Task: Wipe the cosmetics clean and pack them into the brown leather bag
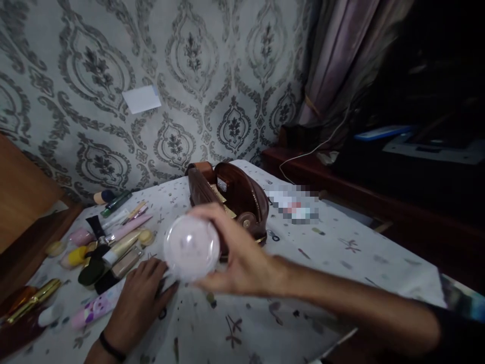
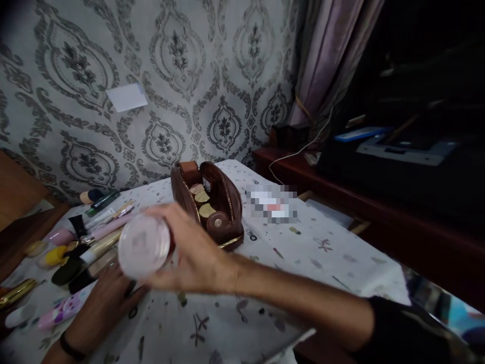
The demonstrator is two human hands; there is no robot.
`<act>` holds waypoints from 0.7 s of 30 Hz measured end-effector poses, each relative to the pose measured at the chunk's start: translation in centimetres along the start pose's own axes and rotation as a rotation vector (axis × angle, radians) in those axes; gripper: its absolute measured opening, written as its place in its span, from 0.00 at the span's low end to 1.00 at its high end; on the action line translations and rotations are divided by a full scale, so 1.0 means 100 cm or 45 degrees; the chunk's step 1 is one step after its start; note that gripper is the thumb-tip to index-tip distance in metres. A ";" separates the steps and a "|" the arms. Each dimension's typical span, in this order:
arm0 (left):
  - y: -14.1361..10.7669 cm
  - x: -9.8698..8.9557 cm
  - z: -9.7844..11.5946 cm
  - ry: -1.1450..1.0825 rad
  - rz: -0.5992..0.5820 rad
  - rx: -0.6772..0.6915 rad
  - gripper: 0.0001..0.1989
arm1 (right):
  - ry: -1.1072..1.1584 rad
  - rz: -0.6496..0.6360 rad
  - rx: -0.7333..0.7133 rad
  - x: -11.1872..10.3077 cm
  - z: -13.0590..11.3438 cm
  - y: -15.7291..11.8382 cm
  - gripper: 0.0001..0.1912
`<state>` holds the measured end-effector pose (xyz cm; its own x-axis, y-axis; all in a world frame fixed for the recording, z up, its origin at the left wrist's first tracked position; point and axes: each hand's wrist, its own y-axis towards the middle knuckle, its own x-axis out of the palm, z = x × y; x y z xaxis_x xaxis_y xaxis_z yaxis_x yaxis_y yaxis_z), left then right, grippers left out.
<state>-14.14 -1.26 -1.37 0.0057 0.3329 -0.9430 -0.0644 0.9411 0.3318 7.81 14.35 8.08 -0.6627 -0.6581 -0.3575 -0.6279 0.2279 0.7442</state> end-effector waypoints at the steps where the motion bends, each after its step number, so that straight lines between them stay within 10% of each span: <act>1: 0.000 0.001 0.001 0.021 -0.019 -0.005 0.14 | -0.087 -0.004 0.001 -0.019 -0.001 0.010 0.40; 9: -0.004 0.010 -0.004 0.083 0.060 0.066 0.18 | -0.995 -0.613 0.240 -0.116 0.041 0.072 0.30; 15: -0.005 0.014 -0.005 0.169 0.120 0.135 0.19 | -1.516 -1.131 0.358 -0.107 0.063 0.088 0.28; 21: -0.006 0.016 -0.004 0.224 0.105 0.151 0.20 | -1.792 -1.319 0.407 -0.091 0.078 0.088 0.32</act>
<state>-14.52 -1.37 -3.10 -0.1698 0.4033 -0.8992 0.0604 0.9150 0.3990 5.17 27.93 13.48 0.3105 0.4057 -0.8597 -0.9099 0.3886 -0.1453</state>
